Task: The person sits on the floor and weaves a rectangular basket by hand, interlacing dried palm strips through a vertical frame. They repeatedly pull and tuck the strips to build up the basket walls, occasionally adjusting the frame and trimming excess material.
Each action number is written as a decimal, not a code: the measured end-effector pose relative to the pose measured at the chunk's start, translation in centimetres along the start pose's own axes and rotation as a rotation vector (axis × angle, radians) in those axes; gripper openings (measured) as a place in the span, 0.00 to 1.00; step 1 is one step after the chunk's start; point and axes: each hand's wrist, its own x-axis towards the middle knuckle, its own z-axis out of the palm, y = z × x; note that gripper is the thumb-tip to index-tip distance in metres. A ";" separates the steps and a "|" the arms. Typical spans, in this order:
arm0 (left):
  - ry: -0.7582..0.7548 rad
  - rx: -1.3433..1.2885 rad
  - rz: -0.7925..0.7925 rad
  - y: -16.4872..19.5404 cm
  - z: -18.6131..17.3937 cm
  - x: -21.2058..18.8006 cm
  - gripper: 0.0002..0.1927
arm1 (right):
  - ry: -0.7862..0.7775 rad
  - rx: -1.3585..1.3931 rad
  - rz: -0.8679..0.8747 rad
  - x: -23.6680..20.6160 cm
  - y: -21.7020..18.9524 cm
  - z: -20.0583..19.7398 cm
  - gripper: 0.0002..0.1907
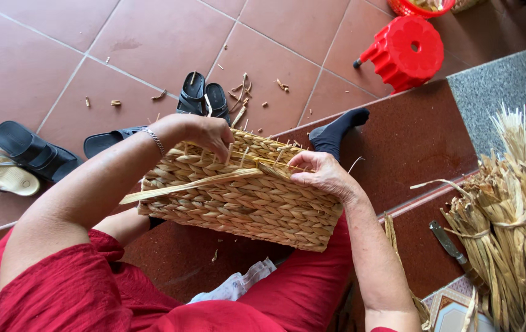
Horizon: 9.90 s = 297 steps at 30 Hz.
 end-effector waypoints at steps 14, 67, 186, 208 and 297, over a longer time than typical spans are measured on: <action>0.375 0.503 0.023 2.9 2.3 -1.4 0.11 | 0.572 0.370 -0.407 -0.8 2.2 -1.6 0.09; 1.332 -0.512 -0.063 -3.1 13.9 -10.2 0.35 | 0.784 0.383 -0.088 -7.0 11.3 3.4 0.41; 1.335 0.576 0.256 8.3 9.7 -11.6 0.15 | 0.769 -0.690 -0.806 -4.1 1.4 9.2 0.07; 1.369 0.426 0.181 6.5 13.2 -3.8 0.13 | 0.529 -0.835 -0.731 4.9 -3.6 7.2 0.06; 1.267 0.415 0.071 5.0 13.4 -3.4 0.14 | 0.380 -0.675 -0.618 5.8 -3.2 9.7 0.07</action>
